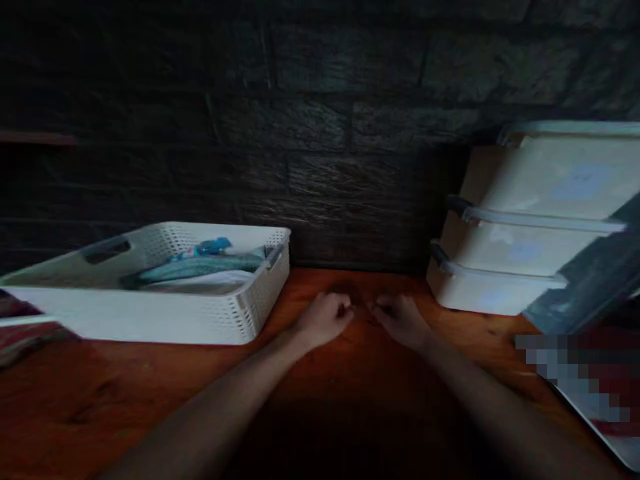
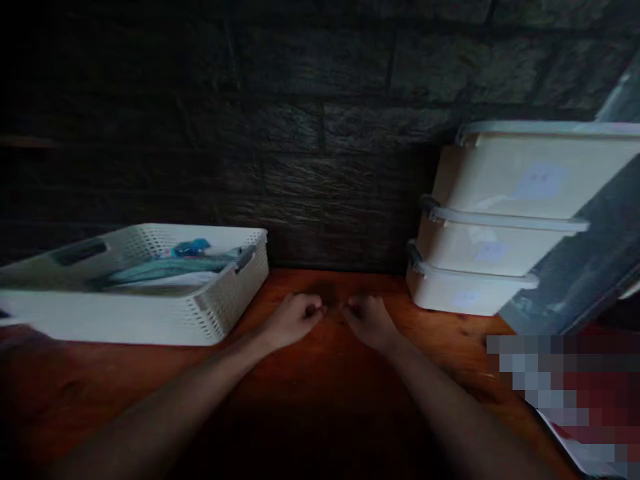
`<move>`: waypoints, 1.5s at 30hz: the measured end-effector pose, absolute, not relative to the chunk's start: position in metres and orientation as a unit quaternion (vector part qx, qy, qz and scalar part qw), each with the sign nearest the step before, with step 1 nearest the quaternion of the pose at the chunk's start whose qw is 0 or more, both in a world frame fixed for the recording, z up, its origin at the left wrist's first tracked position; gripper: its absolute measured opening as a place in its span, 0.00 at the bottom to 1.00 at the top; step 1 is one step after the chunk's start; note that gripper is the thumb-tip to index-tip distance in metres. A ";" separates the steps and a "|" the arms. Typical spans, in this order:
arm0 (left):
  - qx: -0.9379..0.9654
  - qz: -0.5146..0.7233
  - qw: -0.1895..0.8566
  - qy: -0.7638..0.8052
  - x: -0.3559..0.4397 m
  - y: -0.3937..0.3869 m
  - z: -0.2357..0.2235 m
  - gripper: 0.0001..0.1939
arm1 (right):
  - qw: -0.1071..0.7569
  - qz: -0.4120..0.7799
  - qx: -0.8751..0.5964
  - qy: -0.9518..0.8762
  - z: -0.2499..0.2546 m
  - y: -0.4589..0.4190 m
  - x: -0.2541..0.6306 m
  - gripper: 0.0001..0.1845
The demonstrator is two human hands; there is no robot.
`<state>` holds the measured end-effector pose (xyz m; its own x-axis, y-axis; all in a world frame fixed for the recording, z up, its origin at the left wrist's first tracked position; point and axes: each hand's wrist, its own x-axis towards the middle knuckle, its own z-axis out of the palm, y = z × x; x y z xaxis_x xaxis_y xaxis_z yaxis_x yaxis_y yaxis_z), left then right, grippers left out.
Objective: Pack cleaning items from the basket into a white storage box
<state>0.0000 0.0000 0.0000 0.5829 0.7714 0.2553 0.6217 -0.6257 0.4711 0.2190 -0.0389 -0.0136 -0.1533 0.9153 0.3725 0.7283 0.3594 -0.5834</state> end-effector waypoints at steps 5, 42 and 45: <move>0.872 0.233 0.176 0.393 0.006 0.004 0.000 0.16 | 0.336 0.146 -0.552 -0.749 -0.009 -0.046 0.214 0.16; 0.899 0.177 0.175 0.360 0.004 0.010 -0.008 0.23 | 0.335 0.154 -0.560 -0.742 -0.014 -0.040 0.220 0.17; 0.901 0.168 0.180 0.356 0.004 0.011 -0.009 0.21 | 0.334 0.154 -0.564 -0.739 -0.013 -0.040 0.220 0.16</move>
<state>0.0042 0.0106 -0.0095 0.6900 0.7025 0.1744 0.5814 -0.6815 0.4445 0.2205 -0.0398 -0.0130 -0.1401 0.9370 0.3199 0.7319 0.3156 -0.6039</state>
